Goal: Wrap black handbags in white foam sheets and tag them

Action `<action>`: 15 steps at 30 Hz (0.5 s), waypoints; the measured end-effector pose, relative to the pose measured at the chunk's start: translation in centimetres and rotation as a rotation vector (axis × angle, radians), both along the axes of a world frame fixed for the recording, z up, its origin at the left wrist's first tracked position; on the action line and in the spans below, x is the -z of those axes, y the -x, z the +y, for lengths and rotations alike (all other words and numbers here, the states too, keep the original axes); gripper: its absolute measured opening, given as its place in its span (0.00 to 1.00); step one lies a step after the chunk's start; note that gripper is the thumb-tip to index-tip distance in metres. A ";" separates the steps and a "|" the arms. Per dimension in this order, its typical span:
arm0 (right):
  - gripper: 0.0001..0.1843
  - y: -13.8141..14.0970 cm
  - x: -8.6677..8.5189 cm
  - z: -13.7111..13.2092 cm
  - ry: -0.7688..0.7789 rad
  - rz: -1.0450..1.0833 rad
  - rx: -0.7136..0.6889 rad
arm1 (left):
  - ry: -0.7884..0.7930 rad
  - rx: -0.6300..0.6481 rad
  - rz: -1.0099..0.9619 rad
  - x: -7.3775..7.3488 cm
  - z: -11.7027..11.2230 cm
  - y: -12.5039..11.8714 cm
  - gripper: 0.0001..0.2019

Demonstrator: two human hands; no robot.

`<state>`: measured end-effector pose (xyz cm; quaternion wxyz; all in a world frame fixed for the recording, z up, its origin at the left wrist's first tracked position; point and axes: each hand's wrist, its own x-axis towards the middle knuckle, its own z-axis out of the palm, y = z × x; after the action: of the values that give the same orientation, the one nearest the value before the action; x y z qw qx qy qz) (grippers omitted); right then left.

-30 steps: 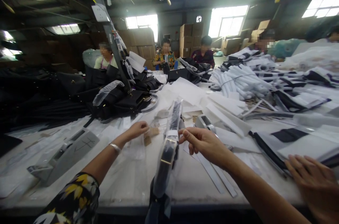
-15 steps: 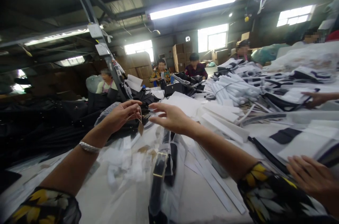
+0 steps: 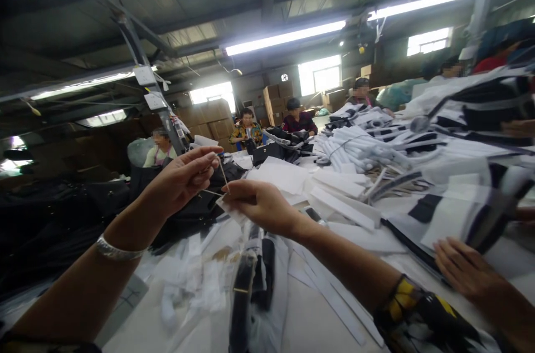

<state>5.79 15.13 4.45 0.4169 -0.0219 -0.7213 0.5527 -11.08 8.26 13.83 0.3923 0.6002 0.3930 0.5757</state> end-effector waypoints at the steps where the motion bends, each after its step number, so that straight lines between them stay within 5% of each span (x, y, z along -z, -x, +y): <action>1: 0.20 -0.7 0.1 -0.3 0.018 0.001 -0.005 | 0.006 0.013 0.006 0.1 -0.3 -0.3 0.13; 9: 0.16 -5.8 0.8 -2.8 0.307 0.003 -0.121 | 0.026 0.113 -0.027 1.7 -2.0 -3.0 0.10; 15: 0.17 -10.4 4.3 -5.2 0.604 -0.176 -0.020 | 0.267 0.138 0.035 7.2 -4.5 -2.9 0.10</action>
<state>16.23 9.94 0.12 0.3222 -0.1854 -0.5580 0.7420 -8.20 3.81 6.68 0.5005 0.5781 0.4306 0.4795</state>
